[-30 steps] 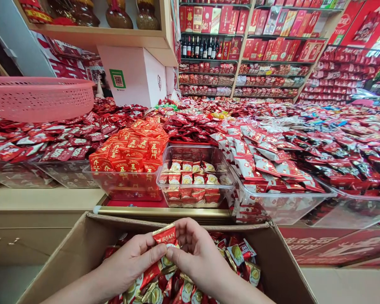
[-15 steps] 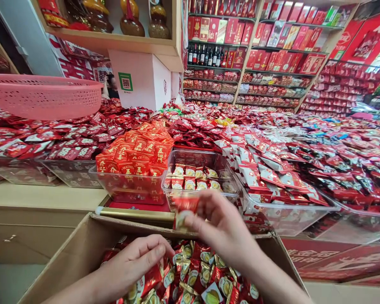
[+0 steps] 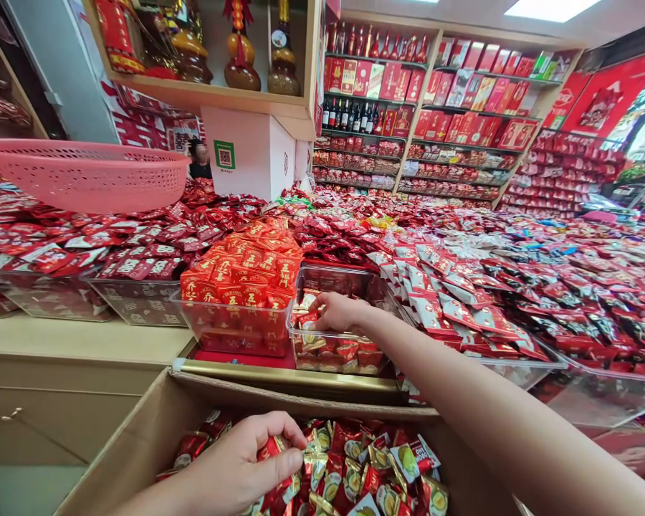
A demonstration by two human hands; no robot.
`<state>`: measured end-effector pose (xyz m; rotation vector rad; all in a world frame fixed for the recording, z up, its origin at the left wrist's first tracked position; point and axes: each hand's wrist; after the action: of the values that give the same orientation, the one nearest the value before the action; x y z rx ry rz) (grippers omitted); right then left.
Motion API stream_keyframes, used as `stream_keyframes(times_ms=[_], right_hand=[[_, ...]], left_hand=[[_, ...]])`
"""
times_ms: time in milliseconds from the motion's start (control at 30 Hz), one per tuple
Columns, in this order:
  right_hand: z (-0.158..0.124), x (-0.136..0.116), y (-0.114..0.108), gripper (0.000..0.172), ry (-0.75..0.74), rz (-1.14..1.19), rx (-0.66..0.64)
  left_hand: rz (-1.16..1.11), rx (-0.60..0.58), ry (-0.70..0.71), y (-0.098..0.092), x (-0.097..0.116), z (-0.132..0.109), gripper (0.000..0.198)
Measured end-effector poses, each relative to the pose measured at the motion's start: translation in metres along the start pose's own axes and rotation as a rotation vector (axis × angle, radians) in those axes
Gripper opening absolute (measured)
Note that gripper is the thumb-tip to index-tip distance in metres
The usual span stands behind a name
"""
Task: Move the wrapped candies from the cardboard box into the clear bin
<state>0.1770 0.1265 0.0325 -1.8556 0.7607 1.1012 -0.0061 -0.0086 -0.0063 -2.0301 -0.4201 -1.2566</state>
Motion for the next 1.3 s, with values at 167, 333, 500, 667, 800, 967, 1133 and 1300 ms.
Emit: stream_keyframes(times_ms=[167, 333, 500, 667, 800, 967, 1133, 1300], right_hand=[[0.004, 0.005, -0.002, 0.027, -0.024, -0.06, -0.036], [0.004, 0.005, -0.003, 0.027, -0.037, -0.142, -0.039], [0.003, 0.002, -0.002, 0.03, -0.044, -0.26, -0.082], [0.004, 0.002, -0.005, 0.027, -0.028, -0.344, -0.104], [0.005, 0.004, -0.009, 0.025, -0.042, -0.376, -0.089], [0.003, 0.004, -0.012, 0.021, -0.011, -0.378, -0.144], [0.0, 0.0, -0.018, 0.011, -0.011, -0.363, -0.168], [-0.007, -0.009, -0.028, 0.013, -0.022, -0.306, -0.226]], left_hand=[[0.03, 0.013, -0.04, -0.001, 0.006, -0.002, 0.023], [0.087, -0.017, -0.054, -0.003, 0.009, -0.003, 0.025], [0.122, -0.012, -0.045, -0.003, 0.007, -0.004, 0.023], [0.093, -0.012, -0.021, -0.002, 0.004, -0.003, 0.021], [0.119, 0.007, -0.006, 0.0, 0.004, -0.004, 0.02], [0.156, 0.019, 0.001, 0.0, 0.007, -0.005, 0.019], [0.167, 0.012, 0.0, -0.001, 0.006, -0.003, 0.018], [0.163, -0.023, -0.036, -0.001, 0.006, -0.003, 0.02]])
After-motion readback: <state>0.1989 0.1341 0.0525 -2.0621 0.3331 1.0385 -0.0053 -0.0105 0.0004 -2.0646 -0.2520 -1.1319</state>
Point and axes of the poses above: each hand's wrist, its own z-axis towards the middle knuckle, its own y-axis out of the palm, x = y × z, and after that the axes turned 8 degrees about -x, right-handed
